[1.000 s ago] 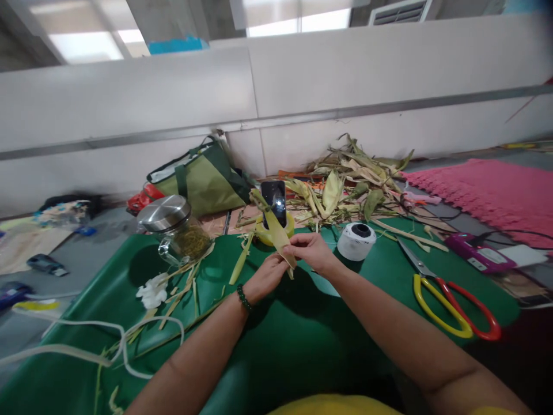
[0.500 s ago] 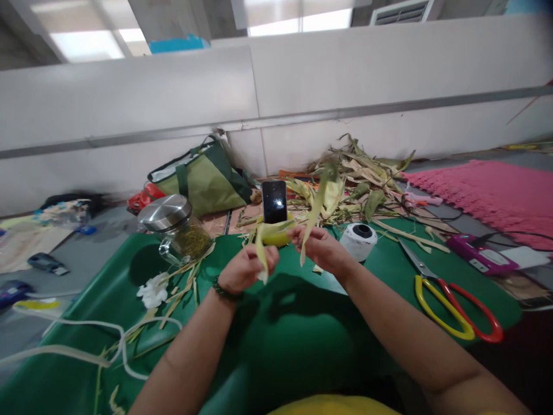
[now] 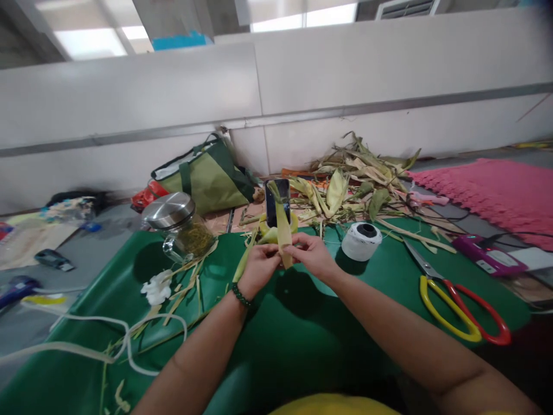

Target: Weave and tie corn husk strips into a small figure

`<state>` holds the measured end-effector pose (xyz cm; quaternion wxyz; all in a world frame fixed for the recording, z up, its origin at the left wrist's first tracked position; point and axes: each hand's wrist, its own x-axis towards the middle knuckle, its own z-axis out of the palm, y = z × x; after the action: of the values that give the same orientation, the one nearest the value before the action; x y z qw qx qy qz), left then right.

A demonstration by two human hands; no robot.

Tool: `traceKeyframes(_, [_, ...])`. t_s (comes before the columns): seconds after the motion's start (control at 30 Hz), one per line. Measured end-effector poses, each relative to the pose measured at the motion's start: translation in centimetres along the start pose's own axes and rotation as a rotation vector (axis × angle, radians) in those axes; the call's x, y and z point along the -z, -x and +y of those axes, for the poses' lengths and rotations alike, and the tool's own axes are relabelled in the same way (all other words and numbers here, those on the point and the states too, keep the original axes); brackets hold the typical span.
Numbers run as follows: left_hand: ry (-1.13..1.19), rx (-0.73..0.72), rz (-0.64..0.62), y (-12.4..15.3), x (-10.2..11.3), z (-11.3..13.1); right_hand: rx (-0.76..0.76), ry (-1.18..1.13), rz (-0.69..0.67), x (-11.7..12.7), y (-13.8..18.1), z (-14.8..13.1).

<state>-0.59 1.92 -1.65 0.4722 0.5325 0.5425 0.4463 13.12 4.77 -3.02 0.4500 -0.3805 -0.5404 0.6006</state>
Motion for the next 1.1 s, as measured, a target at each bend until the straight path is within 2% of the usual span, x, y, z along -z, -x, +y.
traceKeyframes(0.1, [0.139,0.042,-0.056,0.0,-0.1,0.3,0.072,0.043,0.087,0.2,-0.3,0.3])
traceKeyframes(0.3, [0.203,0.118,-0.089,0.1,-0.1,0.2,0.134,0.193,0.183,0.6,-0.1,0.2])
traceKeyframes(0.53, [0.223,0.064,-0.016,0.3,-0.5,0.5,0.086,0.181,0.187,0.7,-0.2,0.1])
traceKeyframes(0.83, [0.175,0.047,-0.074,0.2,-0.4,0.3,0.224,0.298,0.214,1.0,-0.5,0.7])
traceKeyframes(1.1, [0.154,0.075,-0.098,0.3,-0.2,0.7,0.319,0.436,0.225,0.8,0.1,-0.2])
